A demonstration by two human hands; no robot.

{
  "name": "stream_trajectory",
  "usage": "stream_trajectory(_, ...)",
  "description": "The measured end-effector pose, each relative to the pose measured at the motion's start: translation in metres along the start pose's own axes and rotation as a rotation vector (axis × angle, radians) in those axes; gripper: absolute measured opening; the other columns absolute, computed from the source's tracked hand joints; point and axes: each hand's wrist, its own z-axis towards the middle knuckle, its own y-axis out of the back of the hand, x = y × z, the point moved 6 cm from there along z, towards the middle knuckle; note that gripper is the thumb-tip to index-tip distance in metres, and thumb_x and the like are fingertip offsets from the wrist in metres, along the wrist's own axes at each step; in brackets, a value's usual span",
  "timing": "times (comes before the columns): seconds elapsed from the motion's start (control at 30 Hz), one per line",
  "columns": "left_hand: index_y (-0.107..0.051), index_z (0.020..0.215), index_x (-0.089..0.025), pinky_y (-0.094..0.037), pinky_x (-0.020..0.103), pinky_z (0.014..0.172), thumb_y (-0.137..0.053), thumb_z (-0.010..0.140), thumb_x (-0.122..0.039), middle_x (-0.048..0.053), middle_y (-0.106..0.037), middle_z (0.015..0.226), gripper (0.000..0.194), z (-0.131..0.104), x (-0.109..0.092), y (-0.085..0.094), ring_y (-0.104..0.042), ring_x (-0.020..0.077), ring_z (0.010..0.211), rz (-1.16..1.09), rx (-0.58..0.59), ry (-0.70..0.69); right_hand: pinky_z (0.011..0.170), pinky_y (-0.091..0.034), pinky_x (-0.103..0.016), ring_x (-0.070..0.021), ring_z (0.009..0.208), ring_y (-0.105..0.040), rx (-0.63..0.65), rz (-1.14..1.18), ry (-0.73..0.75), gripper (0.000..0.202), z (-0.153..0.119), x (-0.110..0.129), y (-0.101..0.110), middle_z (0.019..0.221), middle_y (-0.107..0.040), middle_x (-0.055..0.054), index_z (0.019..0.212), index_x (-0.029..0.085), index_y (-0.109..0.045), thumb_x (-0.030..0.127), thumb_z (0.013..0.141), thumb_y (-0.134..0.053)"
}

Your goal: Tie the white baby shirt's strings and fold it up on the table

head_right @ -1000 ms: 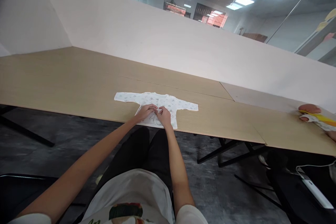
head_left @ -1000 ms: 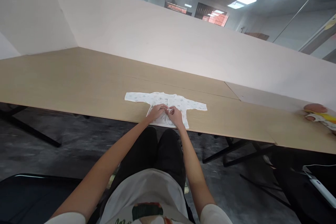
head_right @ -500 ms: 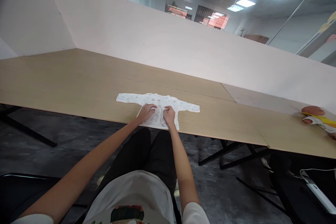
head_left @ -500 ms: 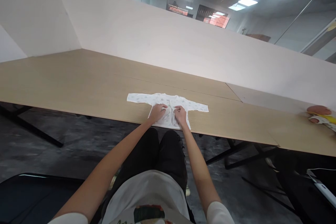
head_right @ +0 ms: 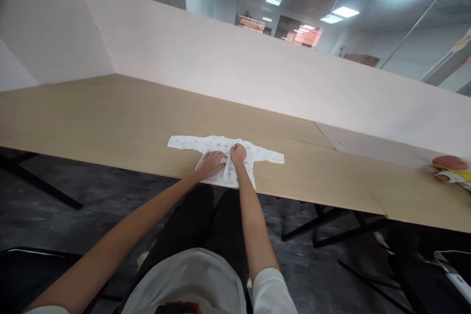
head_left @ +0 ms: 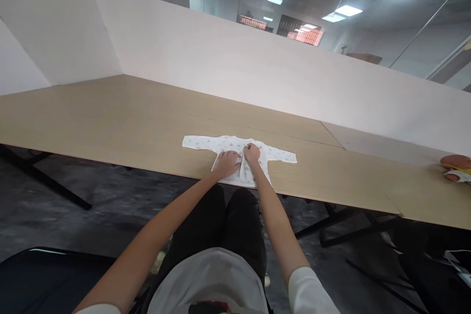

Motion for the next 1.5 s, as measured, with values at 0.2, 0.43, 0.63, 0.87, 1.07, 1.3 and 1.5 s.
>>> stream_trajectory(0.2, -0.07, 0.103, -0.02, -0.042, 0.044, 0.097, -0.052, 0.086, -0.036, 0.01, -0.069, 0.109, 0.03, 0.055, 0.01, 0.003, -0.06, 0.0299, 0.108, -0.112, 0.154, 0.212, 0.071, -0.041, -0.024, -0.0183, 0.084, -0.062, -0.019, 0.09, -0.021, 0.027, 0.002, -0.006, 0.0, 0.09, -0.072, -0.005, 0.094, 0.018, -0.072, 0.02, 0.084, -0.047)
stream_trajectory(0.43, -0.071, 0.113, -0.024, -0.046, 0.036, 0.092, -0.048, 0.089, -0.029, 0.011, -0.069, 0.111, 0.034, 0.087, 0.019, -0.014, -0.062, 0.0263, 0.108, -0.128, -0.041, 0.265, 0.081, -0.044, -0.026, -0.0192, 0.092, -0.063, 0.015, 0.152, -0.051, 0.029, 0.005, -0.009, -0.003, 0.098, -0.072, -0.005, 0.105, 0.021, -0.072, 0.023, 0.086, -0.05)
stream_trajectory(0.63, -0.075, 0.098, -0.022, -0.048, 0.034, 0.09, -0.051, 0.085, -0.021, 0.008, -0.071, 0.105, 0.027, 0.081, 0.027, -0.022, -0.063, 0.0231, 0.099, -0.251, -0.154, 0.207, 0.083, -0.046, -0.027, -0.0196, 0.094, -0.064, 0.025, 0.138, -0.019, 0.03, 0.003, -0.007, -0.003, 0.098, -0.072, -0.004, 0.106, 0.022, -0.071, 0.021, 0.085, -0.049)
stream_trajectory(0.87, -0.072, 0.096, -0.019, -0.049, 0.031, 0.09, -0.049, 0.086, -0.016, 0.007, -0.072, 0.102, 0.025, 0.082, 0.03, -0.022, -0.064, 0.0192, 0.097, -0.358, -0.188, 0.194, 0.081, -0.045, -0.027, -0.0193, 0.092, -0.063, 0.035, 0.122, -0.004, 0.028, 0.001, -0.006, -0.004, 0.093, -0.07, -0.003, 0.108, 0.023, -0.067, 0.025, 0.087, -0.048)
stream_trajectory(1.07, -0.072, 0.096, -0.019, -0.05, 0.029, 0.083, -0.053, 0.085, -0.021, 0.006, -0.074, 0.097, 0.022, 0.082, 0.033, -0.027, -0.067, 0.0183, 0.089, -0.456, -0.183, 0.207, 0.081, -0.045, -0.027, -0.0189, 0.09, -0.062, 0.039, 0.145, -0.013, 0.031, 0.001, -0.007, -0.002, 0.092, -0.069, -0.002, 0.11, 0.024, -0.066, 0.024, 0.086, -0.047)
stream_trajectory(1.3, -0.072, 0.097, -0.019, -0.051, 0.029, 0.086, -0.054, 0.084, -0.02, 0.006, -0.075, 0.099, 0.022, 0.081, 0.035, -0.024, -0.067, 0.0184, 0.092, -0.55, -0.193, 0.231, 0.079, -0.044, -0.025, -0.0173, 0.085, -0.061, 0.029, 0.188, 0.006, 0.031, 0.001, -0.008, -0.001, 0.085, -0.068, 0.001, 0.107, 0.025, -0.068, 0.022, 0.084, -0.047)
stream_trajectory(1.5, -0.07, 0.103, -0.019, -0.052, 0.03, 0.087, -0.055, 0.083, -0.021, 0.006, -0.074, 0.1, 0.025, 0.081, 0.038, -0.023, -0.067, 0.0188, 0.093, -0.597, -0.216, 0.265, 0.076, -0.043, -0.024, -0.0174, 0.082, -0.06, -0.007, 0.248, 0.041, 0.037, 0.001, -0.007, 0.001, 0.085, -0.069, -0.002, 0.09, 0.022, -0.07, 0.035, 0.094, -0.035)
